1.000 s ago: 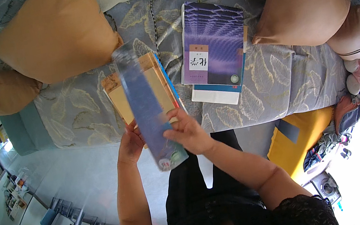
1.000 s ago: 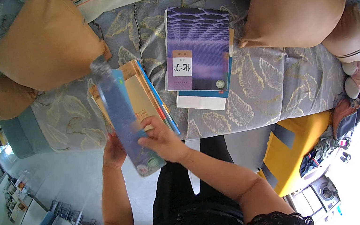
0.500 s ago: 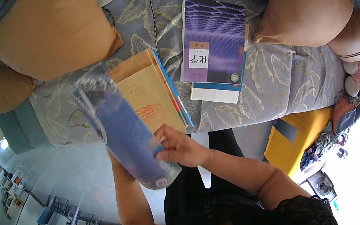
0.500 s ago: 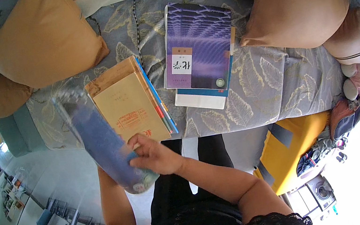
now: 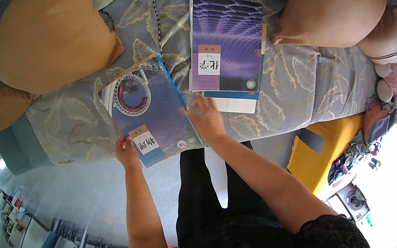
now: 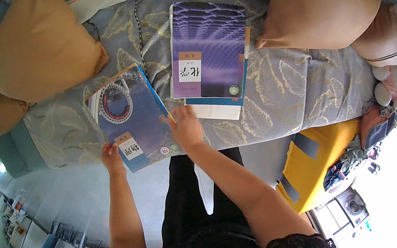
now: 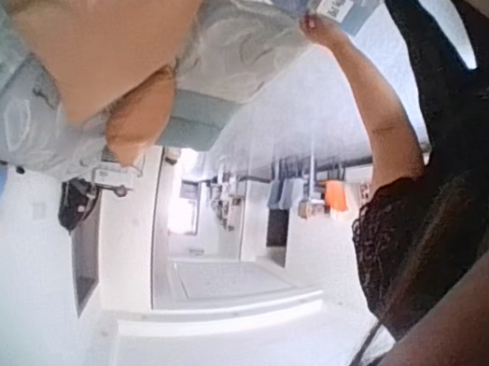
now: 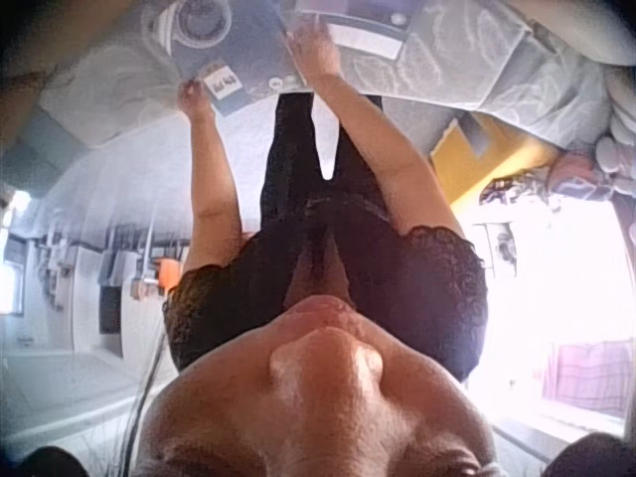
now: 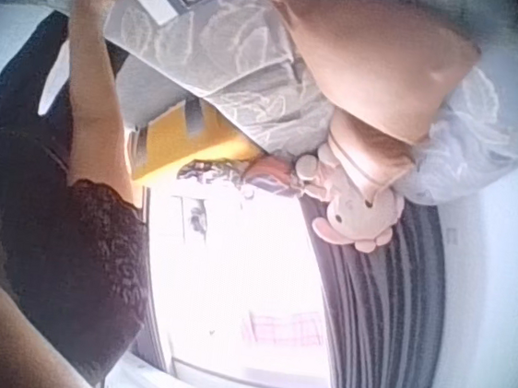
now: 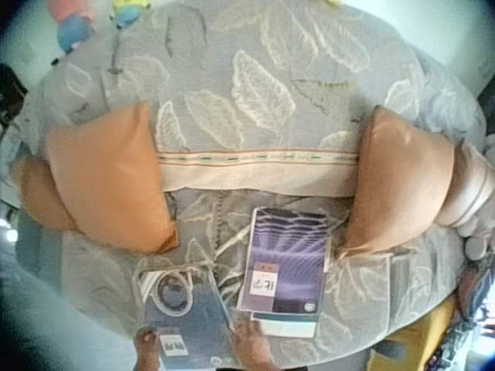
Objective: The person tidies a bed by smoothing the bedsheet, arranging stuffed toys, placing pillows, and stacking books. They fold a blanket and place it at the foot of the bed, then organize the remaining items on the bed surface.
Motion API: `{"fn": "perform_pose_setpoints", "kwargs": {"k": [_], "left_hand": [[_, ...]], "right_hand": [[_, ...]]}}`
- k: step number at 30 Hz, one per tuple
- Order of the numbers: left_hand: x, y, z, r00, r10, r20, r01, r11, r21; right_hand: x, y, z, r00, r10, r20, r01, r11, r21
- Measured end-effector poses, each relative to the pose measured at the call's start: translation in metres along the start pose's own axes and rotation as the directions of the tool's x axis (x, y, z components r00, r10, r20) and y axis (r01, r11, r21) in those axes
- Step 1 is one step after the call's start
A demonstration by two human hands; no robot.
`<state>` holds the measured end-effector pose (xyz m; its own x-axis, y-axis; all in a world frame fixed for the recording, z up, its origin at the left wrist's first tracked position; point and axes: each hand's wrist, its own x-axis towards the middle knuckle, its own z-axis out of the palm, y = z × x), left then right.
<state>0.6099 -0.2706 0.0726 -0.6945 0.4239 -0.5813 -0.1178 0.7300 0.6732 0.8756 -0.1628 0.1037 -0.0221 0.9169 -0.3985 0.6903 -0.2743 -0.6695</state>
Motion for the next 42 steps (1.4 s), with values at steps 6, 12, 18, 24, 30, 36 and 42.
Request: {"fn": "perform_pose_setpoints", "kwargs": {"k": [6,12,18,24,30,36,42], "left_hand": [[-0.041,0.058,0.029,0.786,0.611,-0.090,-0.494,0.710,0.502],[-0.086,0.111,0.115,0.636,0.754,0.164,-0.772,0.621,0.138],[-0.082,0.107,0.196,0.752,0.329,0.572,-0.461,0.882,0.099],[-0.017,0.083,0.253,0.828,0.158,0.537,-0.337,0.907,0.252],[-0.052,0.135,0.246,0.805,0.102,0.584,-0.195,0.976,0.098],[-0.099,0.088,0.226,0.795,0.328,0.510,-0.583,0.645,0.494],[-0.092,0.055,0.245,0.809,0.391,0.438,-0.586,0.594,0.552]], "right_hand": [[0.057,0.087,-0.058,0.853,0.252,-0.458,-0.353,0.924,-0.148],[0.086,0.082,-0.090,0.786,0.445,-0.430,-0.543,0.829,-0.133],[0.090,0.099,-0.092,0.774,0.523,-0.356,-0.569,0.822,-0.029],[0.096,0.095,-0.092,0.747,0.603,-0.281,-0.624,0.781,0.017],[0.072,0.074,-0.114,0.908,0.333,-0.255,-0.271,0.930,0.250],[0.012,0.135,-0.106,0.871,0.477,-0.117,-0.430,0.856,0.285],[0.015,0.162,-0.102,0.890,0.422,-0.174,-0.427,0.904,0.005]]}}
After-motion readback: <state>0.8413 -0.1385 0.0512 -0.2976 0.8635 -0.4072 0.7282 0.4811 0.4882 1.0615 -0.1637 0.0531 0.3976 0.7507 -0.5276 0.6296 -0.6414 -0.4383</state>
